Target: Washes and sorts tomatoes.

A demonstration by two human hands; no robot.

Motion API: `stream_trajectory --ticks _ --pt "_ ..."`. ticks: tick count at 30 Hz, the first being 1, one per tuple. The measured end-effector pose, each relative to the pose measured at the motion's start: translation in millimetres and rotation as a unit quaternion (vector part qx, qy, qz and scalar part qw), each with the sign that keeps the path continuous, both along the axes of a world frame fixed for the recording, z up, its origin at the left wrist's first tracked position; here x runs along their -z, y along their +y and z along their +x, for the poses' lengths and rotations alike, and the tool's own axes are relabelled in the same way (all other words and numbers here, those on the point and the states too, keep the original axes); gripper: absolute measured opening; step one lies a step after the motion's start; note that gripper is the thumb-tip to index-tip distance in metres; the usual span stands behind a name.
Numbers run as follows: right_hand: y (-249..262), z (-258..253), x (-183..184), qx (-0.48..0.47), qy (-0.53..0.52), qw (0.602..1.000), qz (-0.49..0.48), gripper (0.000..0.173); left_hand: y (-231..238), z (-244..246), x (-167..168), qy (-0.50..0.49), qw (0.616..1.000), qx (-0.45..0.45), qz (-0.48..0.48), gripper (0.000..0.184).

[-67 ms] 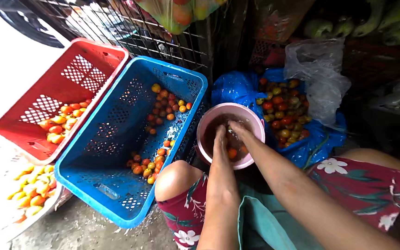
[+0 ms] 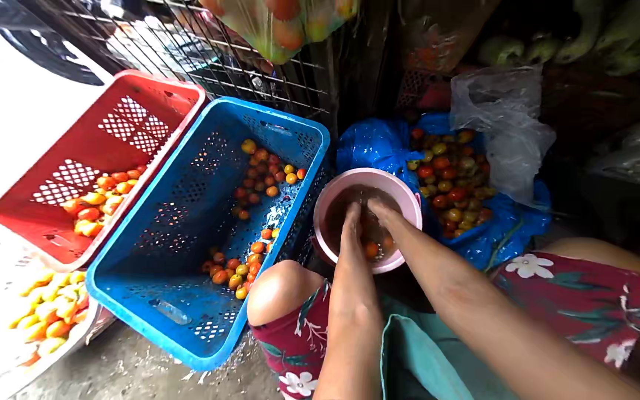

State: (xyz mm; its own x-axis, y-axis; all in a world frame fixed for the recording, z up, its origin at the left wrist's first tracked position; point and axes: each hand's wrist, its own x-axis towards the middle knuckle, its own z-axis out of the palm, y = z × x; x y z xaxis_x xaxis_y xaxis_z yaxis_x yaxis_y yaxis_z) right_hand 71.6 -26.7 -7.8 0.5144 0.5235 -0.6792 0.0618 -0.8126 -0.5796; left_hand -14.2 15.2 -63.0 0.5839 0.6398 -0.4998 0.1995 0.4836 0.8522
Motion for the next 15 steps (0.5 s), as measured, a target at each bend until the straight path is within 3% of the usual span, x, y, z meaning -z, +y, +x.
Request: stream_trajectory --ticks 1,3,5,8,10,11,13,15 --pt "0.0 0.9 0.3 -0.006 -0.012 1.000 -0.008 0.040 1.1 16.6 -15.5 0.122 0.988 -0.055 -0.077 0.032" --pt "1.3 5.7 2.5 0.021 0.027 0.999 0.016 0.043 1.5 20.7 -36.1 0.141 0.964 -0.129 -0.183 0.031" --pt "-2.3 11.1 -7.1 0.071 0.075 0.993 0.057 0.048 2.4 16.1 -33.9 0.026 0.934 -0.231 -0.270 0.028" --pt "-23.6 28.8 -38.3 0.161 0.214 0.957 0.115 0.054 2.7 8.5 -39.0 -0.137 0.872 -0.295 -0.366 0.029" --pt "-38.1 37.2 -56.7 0.169 0.325 0.917 0.158 0.069 2.6 6.5 -38.8 -0.206 0.851 -0.296 -0.383 0.019" --pt "-44.6 41.0 -64.6 0.157 0.363 0.900 0.183 0.069 3.4 7.4 -38.2 -0.225 0.849 -0.284 -0.384 0.014" --pt "-54.0 45.4 -72.9 0.150 0.412 0.868 0.234 0.048 5.4 10.4 -32.2 -0.261 0.848 -0.243 -0.393 0.009" --pt "-56.0 47.0 -73.2 0.130 0.422 0.855 0.271 0.031 6.9 11.9 -26.0 -0.304 0.838 -0.210 -0.402 0.021"
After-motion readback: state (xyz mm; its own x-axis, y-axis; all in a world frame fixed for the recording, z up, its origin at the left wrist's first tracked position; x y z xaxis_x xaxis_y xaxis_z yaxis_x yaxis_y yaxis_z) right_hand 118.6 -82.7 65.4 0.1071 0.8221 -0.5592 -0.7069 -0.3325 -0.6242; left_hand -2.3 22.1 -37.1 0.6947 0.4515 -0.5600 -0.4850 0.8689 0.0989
